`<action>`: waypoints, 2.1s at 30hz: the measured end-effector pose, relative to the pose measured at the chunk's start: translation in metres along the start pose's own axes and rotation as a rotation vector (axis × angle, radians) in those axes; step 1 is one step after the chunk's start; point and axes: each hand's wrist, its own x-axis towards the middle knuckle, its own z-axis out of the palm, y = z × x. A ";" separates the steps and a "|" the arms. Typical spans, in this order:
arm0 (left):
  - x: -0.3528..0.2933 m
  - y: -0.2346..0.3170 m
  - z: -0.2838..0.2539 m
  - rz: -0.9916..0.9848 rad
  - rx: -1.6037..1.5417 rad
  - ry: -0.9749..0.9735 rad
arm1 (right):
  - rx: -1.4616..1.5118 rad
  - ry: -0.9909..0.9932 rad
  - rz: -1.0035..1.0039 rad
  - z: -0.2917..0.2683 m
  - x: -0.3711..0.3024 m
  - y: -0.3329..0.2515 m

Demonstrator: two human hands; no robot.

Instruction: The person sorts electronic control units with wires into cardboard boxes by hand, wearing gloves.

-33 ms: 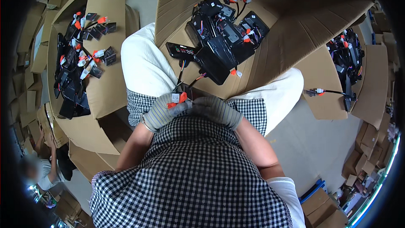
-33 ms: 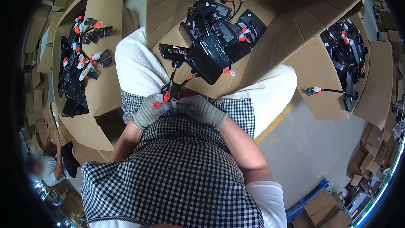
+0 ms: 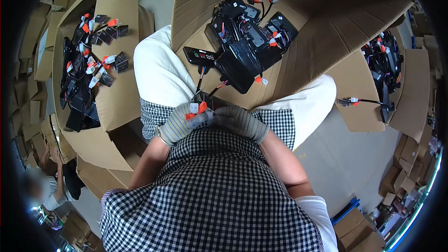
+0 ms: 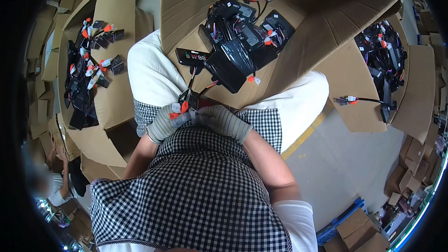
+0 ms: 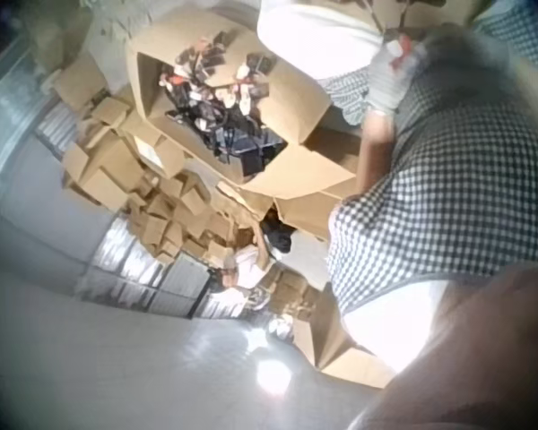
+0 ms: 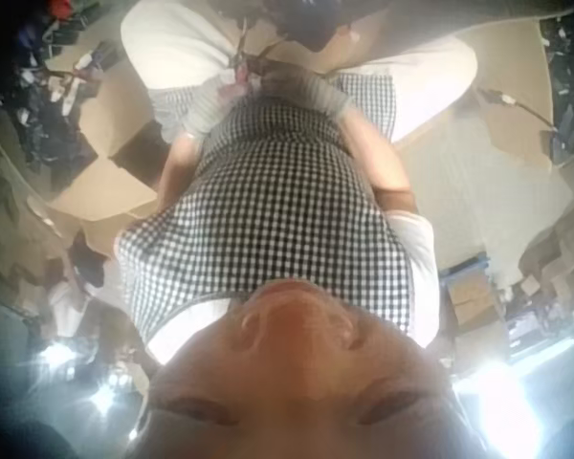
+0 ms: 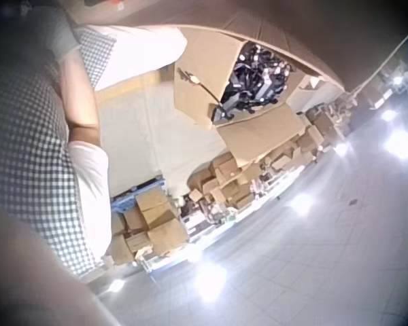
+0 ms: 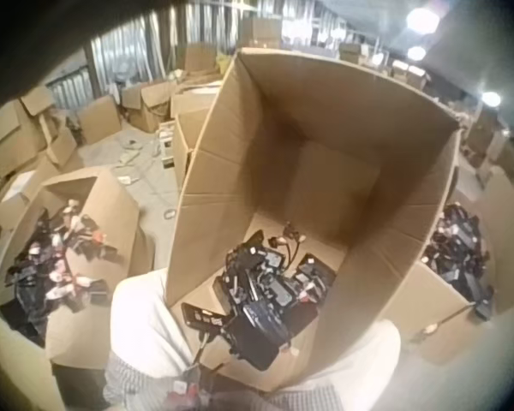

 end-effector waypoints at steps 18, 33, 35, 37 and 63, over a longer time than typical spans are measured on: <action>0.007 0.004 0.000 0.000 0.431 0.062 | -0.268 0.252 -0.120 -0.022 0.009 -0.053; 0.009 0.003 0.002 0.008 0.620 -0.067 | -0.519 -0.193 -0.053 -0.041 0.012 -0.017; 0.011 0.007 0.002 -0.010 0.605 -0.072 | -0.457 -0.170 -0.076 -0.040 0.014 -0.010; 0.012 0.004 0.002 -0.025 0.589 -0.075 | -0.475 -0.233 -0.183 -0.043 0.017 -0.007; 0.000 0.019 -0.002 0.006 0.400 -0.010 | -1.083 0.852 0.582 -0.112 0.048 0.010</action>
